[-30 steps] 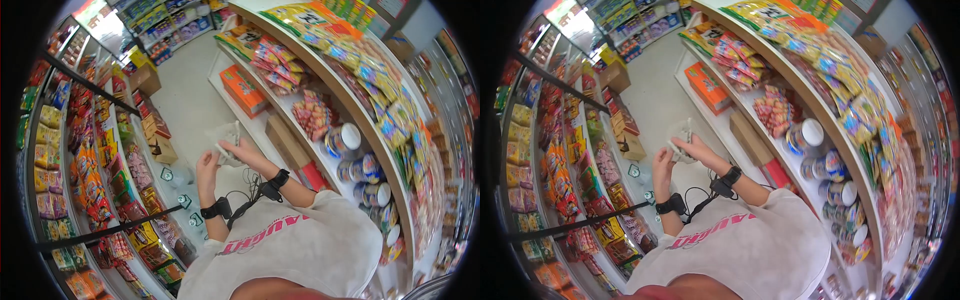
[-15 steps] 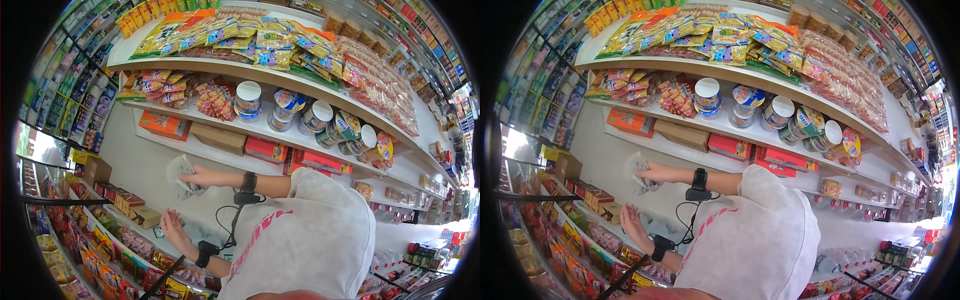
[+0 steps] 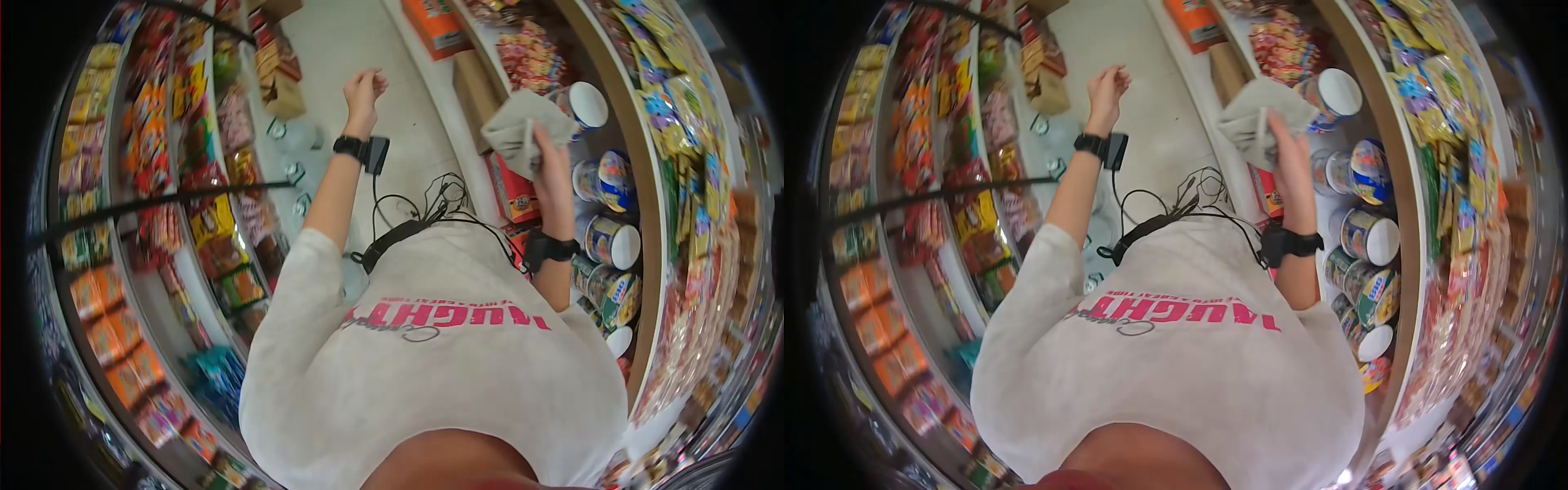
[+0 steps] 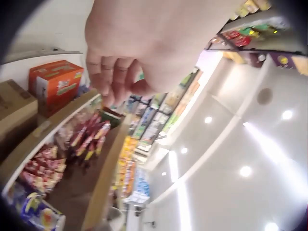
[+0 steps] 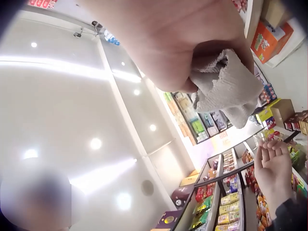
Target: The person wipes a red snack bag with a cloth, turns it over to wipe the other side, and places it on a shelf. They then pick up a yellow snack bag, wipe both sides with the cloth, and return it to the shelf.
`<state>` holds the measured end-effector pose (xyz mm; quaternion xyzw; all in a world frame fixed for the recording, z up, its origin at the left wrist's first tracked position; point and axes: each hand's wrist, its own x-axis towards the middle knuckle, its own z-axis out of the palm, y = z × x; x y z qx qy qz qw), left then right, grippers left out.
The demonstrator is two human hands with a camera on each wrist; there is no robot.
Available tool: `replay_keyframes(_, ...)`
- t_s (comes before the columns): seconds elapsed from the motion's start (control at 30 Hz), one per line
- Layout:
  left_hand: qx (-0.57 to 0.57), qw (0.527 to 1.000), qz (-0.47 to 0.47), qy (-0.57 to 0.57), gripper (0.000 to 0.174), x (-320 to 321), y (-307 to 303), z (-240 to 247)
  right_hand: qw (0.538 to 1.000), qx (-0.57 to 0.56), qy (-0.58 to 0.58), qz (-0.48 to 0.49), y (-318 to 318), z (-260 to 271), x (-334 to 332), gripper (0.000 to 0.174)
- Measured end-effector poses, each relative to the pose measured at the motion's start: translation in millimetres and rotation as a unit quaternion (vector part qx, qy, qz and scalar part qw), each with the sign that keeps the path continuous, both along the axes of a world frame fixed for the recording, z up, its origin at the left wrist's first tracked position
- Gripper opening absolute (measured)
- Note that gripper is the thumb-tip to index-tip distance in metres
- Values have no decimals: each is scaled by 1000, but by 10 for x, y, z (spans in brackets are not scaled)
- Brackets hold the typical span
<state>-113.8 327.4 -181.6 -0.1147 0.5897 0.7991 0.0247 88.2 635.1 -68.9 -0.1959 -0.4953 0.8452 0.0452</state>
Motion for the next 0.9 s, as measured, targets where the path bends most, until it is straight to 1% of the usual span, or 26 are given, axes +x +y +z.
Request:
replay_keyframes(0.07,43,997,65,-13,15,-190,-393,-369,999,-19,5,-39,112,61,76,48)
replay_keyframes(0.1,66,993,91,-19,14,-217,-641,-526,999,-38,-7,-31,214,-23,107,49)
replay_keyframes(0.17,55,980,190,1,12,-38,-1082,-487,999,-24,-20,-28,324,-129,145,48)
replay_keyframes(0.2,48,961,272,-30,12,30,-1390,-538,999,-15,-26,-25,376,-172,165,48)
replay_keyframes(0.23,69,958,278,10,8,251,-1686,-494,999,-14,-39,-12,407,-219,167,47)
replay_keyframes(0.27,-27,958,285,34,10,492,-1862,-459,999,-13,-51,2,423,-264,153,46)
replay_keyframes(0.3,-123,945,297,52,12,733,-2037,-424,998,-11,-63,16,417,-300,144,45)
replay_keyframes(0.33,45,919,391,-6,14,980,-2514,-381,998,-6,-58,29,389,-309,117,44)
replay_keyframes(0.4,36,887,461,-11,17,1499,-2930,-329,997,1,-44,56,276,-277,47,43)
replay_keyframes(0.47,52,859,508,-19,18,1915,-2999,-126,995,29,-28,95,119,-249,-34,41)
replay_keyframes(0.5,42,837,545,2,19,2020,-2783,74,992,43,-19,114,27,-232,-56,41)
replay_keyframes(0.57,92,853,513,21,19,2082,-2690,4,989,54,-13,135,-199,-184,-74,41)
replay_keyframes(0.6,119,860,495,33,20,2043,-2629,-43,988,61,-9,144,-328,-160,-79,41)
replay_keyframes(0.63,123,875,468,19,19,1917,-2436,-36,987,72,2,143,-455,-153,-67,39)
replay_keyframes(0.67,125,889,441,5,19,1796,-2126,67,986,68,1,149,-579,-133,-44,39)
replay_keyframes(0.7,89,896,433,23,17,1736,-1621,341,986,62,-4,156,-711,-111,11,39)
replay_keyframes(0.73,74,918,389,34,8,1607,-1468,180,985,57,-10,162,-844,-94,71,39)
replay_keyframes(0.77,98,934,332,83,11,1547,-1250,176,987,51,-10,155,-974,-120,134,39)
replay_keyframes(0.8,44,942,321,88,14,1492,-1028,223,986,49,-14,156,-1122,-103,183,39)
replay_keyframes(0.83,50,952,291,80,13,1456,-871,314,987,47,-21,155,-1259,-91,268,39)
replay_keyframes(0.87,58,961,260,71,13,1458,-801,354,987,46,-31,154,-1384,-76,363,39)
replay_keyframes(0.9,76,962,243,96,12,1451,-827,292,986,57,-32,151,-1509,-60,448,39)
